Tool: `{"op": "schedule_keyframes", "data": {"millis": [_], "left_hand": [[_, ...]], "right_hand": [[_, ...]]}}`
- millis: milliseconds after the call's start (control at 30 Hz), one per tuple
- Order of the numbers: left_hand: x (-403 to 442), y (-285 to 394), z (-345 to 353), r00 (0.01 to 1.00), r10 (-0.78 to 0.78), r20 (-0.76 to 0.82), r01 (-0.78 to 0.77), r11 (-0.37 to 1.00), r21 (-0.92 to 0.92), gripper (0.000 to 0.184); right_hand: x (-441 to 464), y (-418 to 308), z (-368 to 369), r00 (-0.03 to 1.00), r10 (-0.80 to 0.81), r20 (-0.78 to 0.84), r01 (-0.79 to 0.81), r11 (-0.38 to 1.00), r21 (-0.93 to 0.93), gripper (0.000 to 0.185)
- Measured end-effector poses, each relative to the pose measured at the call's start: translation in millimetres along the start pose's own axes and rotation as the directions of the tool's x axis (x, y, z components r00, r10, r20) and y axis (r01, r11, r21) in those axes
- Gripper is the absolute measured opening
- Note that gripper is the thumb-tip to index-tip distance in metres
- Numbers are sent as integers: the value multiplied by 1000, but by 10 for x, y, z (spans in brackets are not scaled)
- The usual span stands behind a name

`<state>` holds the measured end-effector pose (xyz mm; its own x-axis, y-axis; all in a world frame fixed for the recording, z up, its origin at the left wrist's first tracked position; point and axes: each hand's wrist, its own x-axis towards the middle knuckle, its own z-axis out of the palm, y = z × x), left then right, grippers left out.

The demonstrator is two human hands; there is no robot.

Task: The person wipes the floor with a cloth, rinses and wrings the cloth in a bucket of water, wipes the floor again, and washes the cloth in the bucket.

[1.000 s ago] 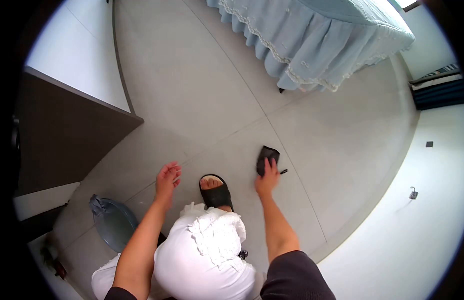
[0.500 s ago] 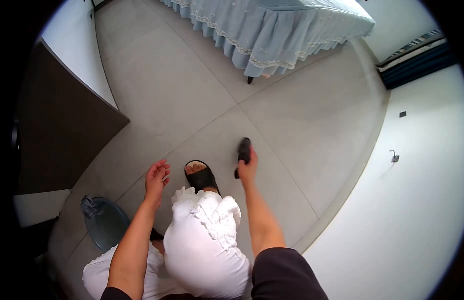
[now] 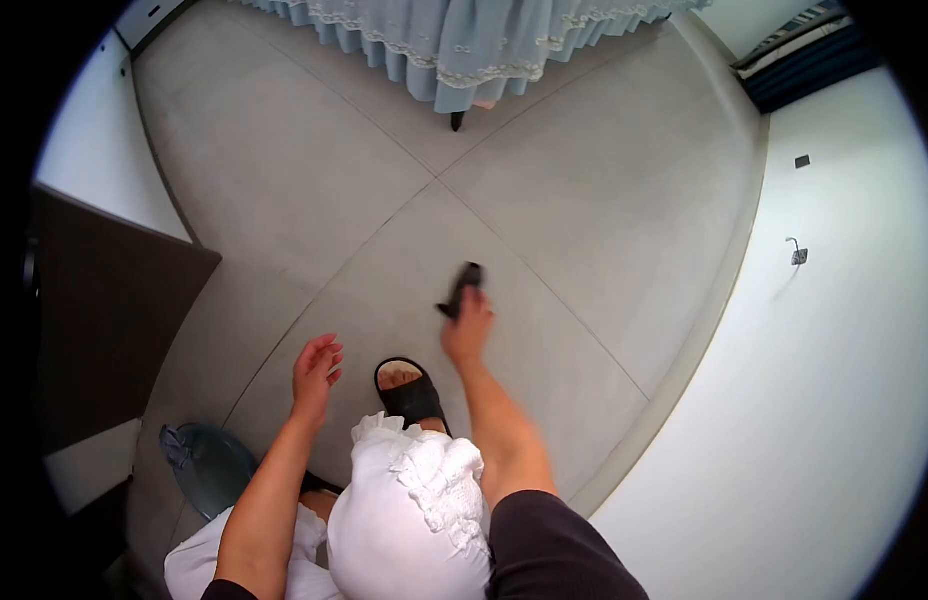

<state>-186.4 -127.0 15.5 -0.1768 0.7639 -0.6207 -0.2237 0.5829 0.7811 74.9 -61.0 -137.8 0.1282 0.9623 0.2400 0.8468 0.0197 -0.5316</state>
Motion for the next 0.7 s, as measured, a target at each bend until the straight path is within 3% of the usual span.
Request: {"op": "schedule_keyframes", "data": {"millis": [67, 100, 133, 167, 233, 300, 433, 500, 600, 633, 700], "left_hand": [[79, 6, 72, 1000, -7, 6, 7, 1000, 9, 23], [117, 7, 111, 1000, -10, 12, 10, 1000, 13, 23], [167, 5, 118, 1000, -9, 24, 9, 1000, 16, 23], [207, 24, 157, 1000, -7, 23, 7, 1000, 13, 23], [250, 56, 235, 999, -14, 43, 14, 1000, 11, 24], [279, 96, 330, 998, -13, 62, 12, 1000, 24, 24], [332, 72, 587, 993, -28, 116, 26, 1000, 16, 24], [339, 36, 740, 986, -50, 158, 49, 999, 13, 24], [324, 27, 939, 977, -68, 203, 62, 997, 37, 25], [309, 22, 976, 974, -76, 212, 67, 996, 51, 25], [299, -43, 998, 972, -94, 215, 84, 995, 57, 25]], "right_hand": [[73, -353, 245, 960, -217, 176, 176, 960, 220, 69], [82, -617, 258, 928, -256, 272, 182, 945, 271, 69], [115, -878, 199, 878, -222, 424, 88, 946, 312, 69], [144, -919, 146, 859, -226, 459, 56, 934, 354, 70], [127, -656, -57, 942, -165, 291, 49, 929, 368, 68], [-83, -213, -477, 1000, 6, 7, -8, 961, 278, 67], [-857, 796, -1406, 942, 321, -96, -316, 947, 65, 68], [-1237, 1103, -1597, 816, 514, -263, -534, 845, -5, 71], [-1340, 1298, -1455, 584, 753, -302, -811, 543, -215, 74], [-1156, 1217, -1399, 475, 840, -261, -878, 433, -206, 74], [-924, 1097, -1186, 477, 829, -293, -878, 437, -193, 72]]}}
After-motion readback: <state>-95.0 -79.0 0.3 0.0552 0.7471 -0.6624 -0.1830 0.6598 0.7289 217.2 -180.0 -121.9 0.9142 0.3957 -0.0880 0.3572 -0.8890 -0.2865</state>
